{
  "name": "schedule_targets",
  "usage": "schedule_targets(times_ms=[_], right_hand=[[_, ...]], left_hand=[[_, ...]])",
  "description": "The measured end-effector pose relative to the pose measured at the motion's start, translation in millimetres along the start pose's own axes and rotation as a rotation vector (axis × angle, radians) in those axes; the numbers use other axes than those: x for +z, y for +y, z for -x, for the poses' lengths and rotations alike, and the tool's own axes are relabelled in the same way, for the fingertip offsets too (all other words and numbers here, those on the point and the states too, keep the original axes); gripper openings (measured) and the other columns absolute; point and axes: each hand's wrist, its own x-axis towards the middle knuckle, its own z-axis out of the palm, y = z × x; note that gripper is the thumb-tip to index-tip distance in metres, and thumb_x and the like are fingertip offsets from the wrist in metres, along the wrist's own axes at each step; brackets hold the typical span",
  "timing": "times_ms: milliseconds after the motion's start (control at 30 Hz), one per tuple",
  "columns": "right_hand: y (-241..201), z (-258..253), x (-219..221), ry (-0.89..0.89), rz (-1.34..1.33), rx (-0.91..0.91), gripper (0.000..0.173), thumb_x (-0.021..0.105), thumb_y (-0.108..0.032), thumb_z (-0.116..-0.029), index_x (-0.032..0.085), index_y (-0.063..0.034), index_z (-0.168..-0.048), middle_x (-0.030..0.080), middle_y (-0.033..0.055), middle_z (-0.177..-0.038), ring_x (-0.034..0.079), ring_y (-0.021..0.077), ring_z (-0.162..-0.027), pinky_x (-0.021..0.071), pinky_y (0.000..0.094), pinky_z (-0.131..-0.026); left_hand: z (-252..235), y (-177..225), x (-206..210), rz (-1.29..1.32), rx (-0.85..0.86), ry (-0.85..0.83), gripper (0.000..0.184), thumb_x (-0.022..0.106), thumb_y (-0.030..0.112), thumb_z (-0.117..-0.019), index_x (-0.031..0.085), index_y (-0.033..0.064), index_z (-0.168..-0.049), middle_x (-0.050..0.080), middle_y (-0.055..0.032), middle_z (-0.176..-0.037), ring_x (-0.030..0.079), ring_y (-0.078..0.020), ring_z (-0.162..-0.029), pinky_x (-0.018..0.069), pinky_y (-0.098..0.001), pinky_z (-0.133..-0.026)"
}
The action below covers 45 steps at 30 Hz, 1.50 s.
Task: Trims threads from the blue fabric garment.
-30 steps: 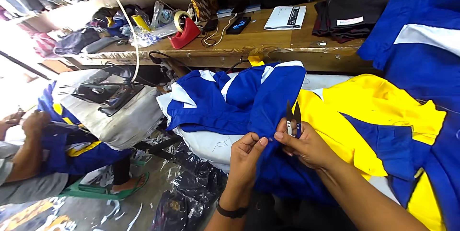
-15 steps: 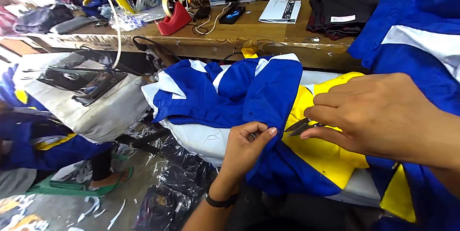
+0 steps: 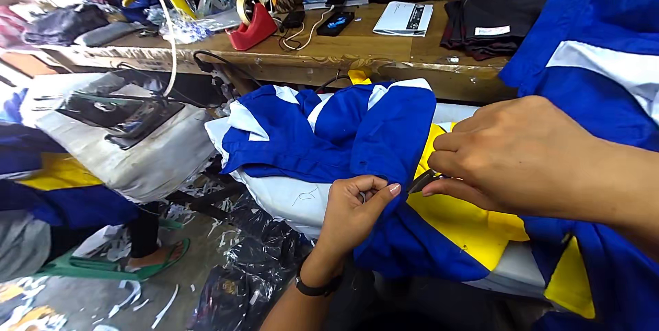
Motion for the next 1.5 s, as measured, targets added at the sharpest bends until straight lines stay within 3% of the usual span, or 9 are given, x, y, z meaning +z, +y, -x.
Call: schedule_targets(times_ms=[767,1233,1367,1433,1500], right_hand=[[2.7,-8.2,4.8,-0.047,-0.037,-0.057,0.044,0.063,-0.048,-0.0903,0.064,-0.0146,-0.062,0.049,-0.0025,-0.055,0.052,0.0151,-0.047,0.0324,0.0321,-0.041],[-0.4,-12.6,4.0,-0.116,-0.108,-0.065,0.034,0.077,-0.04,-0.0816,0.065,-0.0148,-0.062,0.048,-0.0034,-0.053,0.052,0.0133,-0.046,0.0323,0.0305,-0.041],[0.5,0.1,-8.0,-0.136,-0.117,0.035,0.041,0.073,-0.049,-0.0809,0.062,-0.0152,-0.062,0.046,-0.0034,-0.053,0.051,0.0156,-0.046,0.0332,0.0336,-0.043],[0.6,13.8,-8.5,-0.109,-0.172,0.161,0.043,0.065,-0.06,-0.0832,0.062,-0.0201,-0.067,0.046,-0.0076,-0.056,0.051,0.0116,-0.049,0.0341,0.0326,-0.044],[-8.5,25.6,9.6,-0.007,-0.319,0.359,0.039,0.061,-0.062,-0.0854,0.062,-0.0244,-0.075,0.048,-0.0127,-0.059,0.05,0.0052,-0.051,0.0353,0.0302,-0.047]], left_hand=[[-1.5,0.8,-1.5,-0.094,-0.01,-0.076,0.016,0.069,0.01,-0.0922,0.072,0.0076,-0.077,0.061,0.0089,-0.065,0.052,0.0048,-0.059,0.0434,-0.0133,-0.055],[0.2,-2.2,0.7,-0.201,-0.001,-0.139,0.017,0.069,0.018,-0.093,0.073,0.0098,-0.079,0.059,0.0122,-0.066,0.046,0.0073,-0.057,0.037,-0.0124,-0.053],[3.8,-8.5,-0.1,-0.175,0.05,-0.078,0.015,0.068,0.015,-0.0945,0.073,0.0075,-0.082,0.064,0.0095,-0.074,0.053,0.0059,-0.065,0.0426,-0.0129,-0.059],[10.1,-12.9,1.1,-0.013,0.022,-0.031,0.012,0.067,0.007,-0.0949,0.073,0.0043,-0.086,0.069,0.0064,-0.079,0.06,0.0038,-0.069,0.0497,-0.0143,-0.063],[19.7,-16.3,5.8,0.24,-0.093,0.024,0.011,0.065,0.005,-0.0955,0.073,0.005,-0.087,0.069,0.005,-0.078,0.061,0.0016,-0.066,0.0517,-0.0155,-0.06]])
